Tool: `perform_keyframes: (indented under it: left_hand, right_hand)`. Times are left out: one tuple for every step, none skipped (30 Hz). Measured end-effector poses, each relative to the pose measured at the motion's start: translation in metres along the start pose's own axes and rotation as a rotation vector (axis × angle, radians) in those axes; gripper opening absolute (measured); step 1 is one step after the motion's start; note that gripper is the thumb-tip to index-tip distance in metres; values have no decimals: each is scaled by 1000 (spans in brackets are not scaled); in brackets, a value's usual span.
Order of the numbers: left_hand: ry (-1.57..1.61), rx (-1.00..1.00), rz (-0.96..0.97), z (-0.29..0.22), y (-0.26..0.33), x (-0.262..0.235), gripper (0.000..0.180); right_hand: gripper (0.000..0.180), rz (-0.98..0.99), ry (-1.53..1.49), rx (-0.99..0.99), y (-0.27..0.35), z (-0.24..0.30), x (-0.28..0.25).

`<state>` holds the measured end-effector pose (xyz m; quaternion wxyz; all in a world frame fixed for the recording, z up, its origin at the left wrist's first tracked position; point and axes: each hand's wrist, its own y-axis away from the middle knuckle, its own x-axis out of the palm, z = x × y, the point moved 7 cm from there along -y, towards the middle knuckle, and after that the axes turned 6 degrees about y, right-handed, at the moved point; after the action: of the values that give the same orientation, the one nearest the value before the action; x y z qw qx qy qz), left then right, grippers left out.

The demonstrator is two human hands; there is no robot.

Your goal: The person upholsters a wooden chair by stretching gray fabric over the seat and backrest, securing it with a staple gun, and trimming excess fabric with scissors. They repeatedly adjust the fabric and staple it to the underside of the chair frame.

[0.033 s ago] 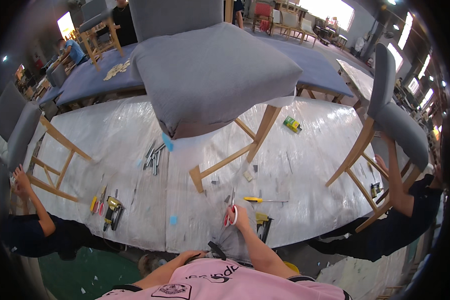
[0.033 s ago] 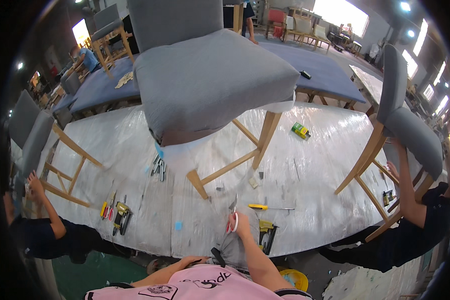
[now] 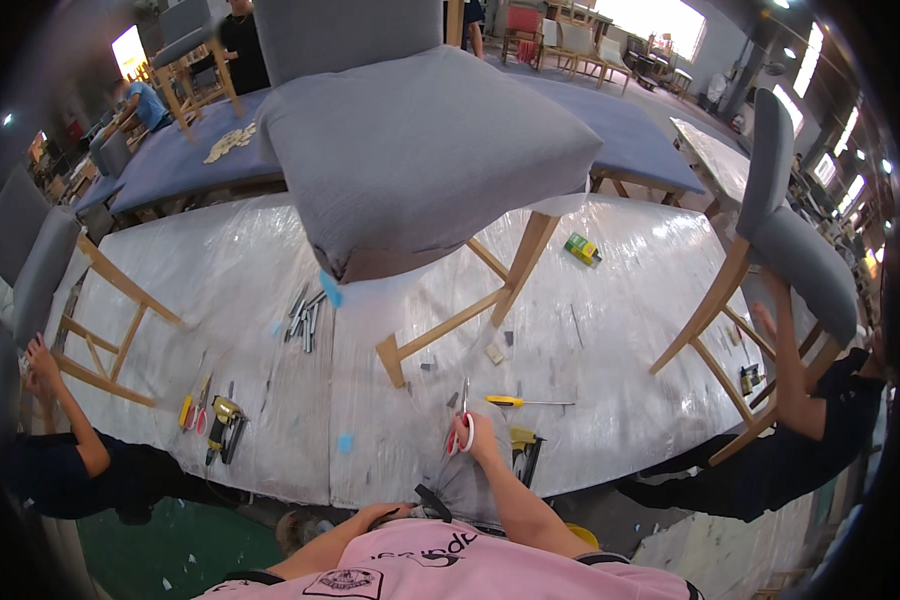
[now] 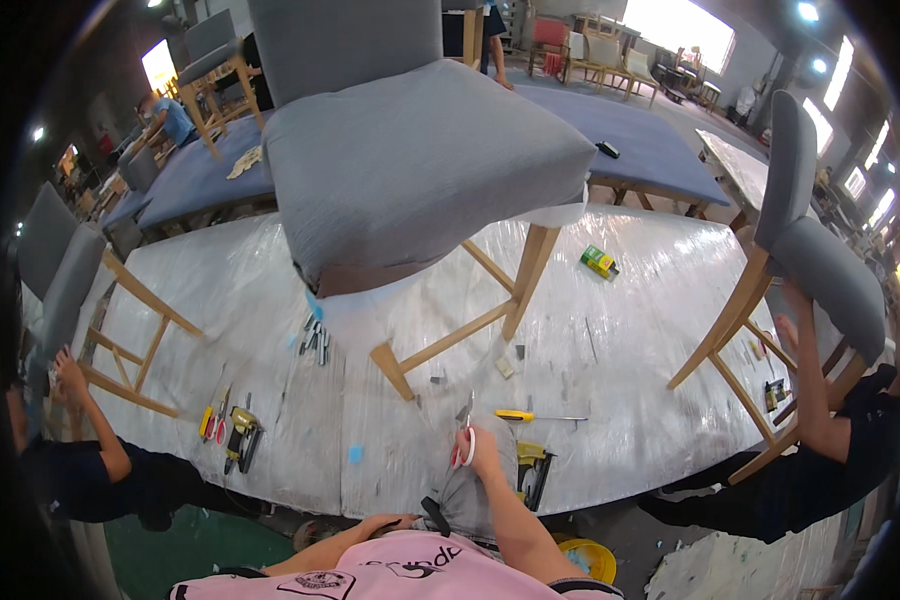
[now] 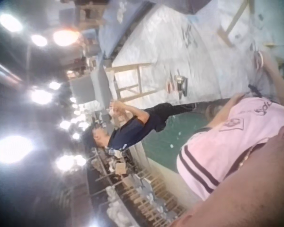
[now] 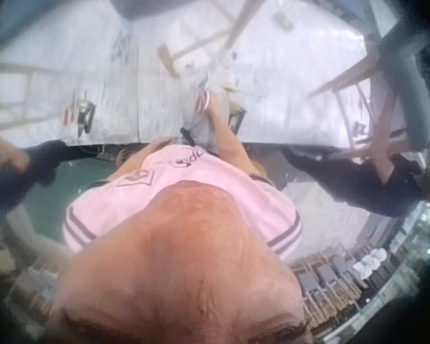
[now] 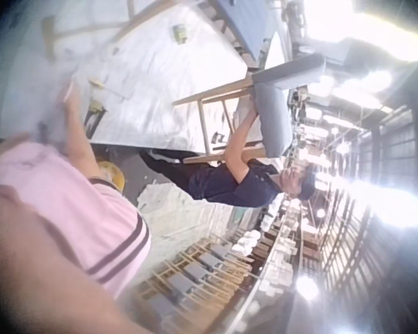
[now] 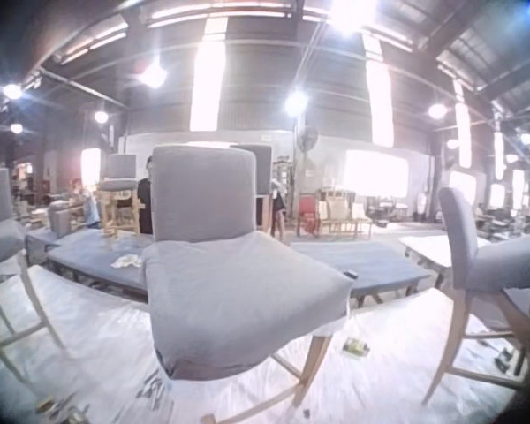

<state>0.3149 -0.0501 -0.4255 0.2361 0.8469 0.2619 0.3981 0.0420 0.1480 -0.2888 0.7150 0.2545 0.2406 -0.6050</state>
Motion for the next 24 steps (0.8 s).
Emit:
perform_keyframes:
  left_hand:
    - [9, -11, 2, 3, 0, 4, 71]
    - [5, -17, 5, -1, -3, -1, 71]
    - [10, -24, 9, -3, -6, -2, 71]
    - [13, -30, 15, -5, -8, -3, 71]
    - [17, -37, 18, -6, -10, -5, 71]
    - [18, -43, 24, -8, -12, -8, 71]
    - [17, -48, 31, -11, -15, -10, 71]
    - [20, -53, 36, -14, -18, -13, 71]
    - [26, -55, 45, -15, -23, -14, 71]
    - [24, -60, 51, -17, -27, -13, 71]
    - [24, -60, 53, -18, -31, -14, 71]
    - [23, -63, 58, -18, -36, -18, 71]
    - [25, -61, 60, -18, -40, -21, 71]
    - [24, -62, 53, -16, -45, -25, 71]
    - [38, -71, 37, -4, -49, -35, 71]
    - [51, -80, 21, 7, -52, -44, 70]
    - [68, -86, 3, 14, -54, -50, 70]
    - [-9, -87, -21, 8, -55, -51, 68]
    - [-84, -87, -44, -5, -54, -46, 67]
    - [-156, -85, -70, -19, -51, -40, 65]
    - [-179, -101, -101, -28, -46, -35, 64]
    - [-199, -118, -133, -34, -40, -29, 62]
    - [-217, -134, -166, -39, -35, -25, 61]
    - [-304, -51, -223, -47, -34, -26, 58]
  right_hand:
    - [30, 7, -9, 9, -5, 1, -2]
    - [29, 14, -18, 18, -10, 2, -5]
    - [29, 26, -27, 32, -11, 1, -5]
    - [29, 19, -52, 35, -11, 2, -6]
    - [30, 11, -77, 37, -11, 2, -6]
    - [30, 0, -100, 38, -12, 0, -9]
    - [31, -7, -98, 33, -14, -1, -11]
    - [31, -15, -96, 28, -15, -1, -13]
    - [32, -23, -94, 23, -15, -2, -15]
    - [32, -26, -76, 21, -15, -5, -16]
    - [32, -31, -62, 18, -16, -6, -16]
    - [31, -35, -47, 11, -18, -4, -18]
    - [31, -31, -56, 19, -18, -3, -19]
    - [31, -26, -64, 26, -16, -3, -20]
    - [30, -25, -77, 38, -16, 1, -24]
    - [31, -42, -92, 37, -16, 2, -25]
    - [32, -54, -107, 32, -16, 4, -26]
    - [33, -66, -118, 24, -16, 4, -26]
    - [33, -62, -112, 19, -17, 3, -24]
    - [33, -55, -107, 11, -18, 2, -23]
    - [32, -49, -102, 1, -20, 2, -22]
    - [32, -51, -107, 3, -21, 2, -20]
    - [32, -50, -111, 4, -20, 4, -20]
    - [32, -50, -119, 7, -19, 8, -21]
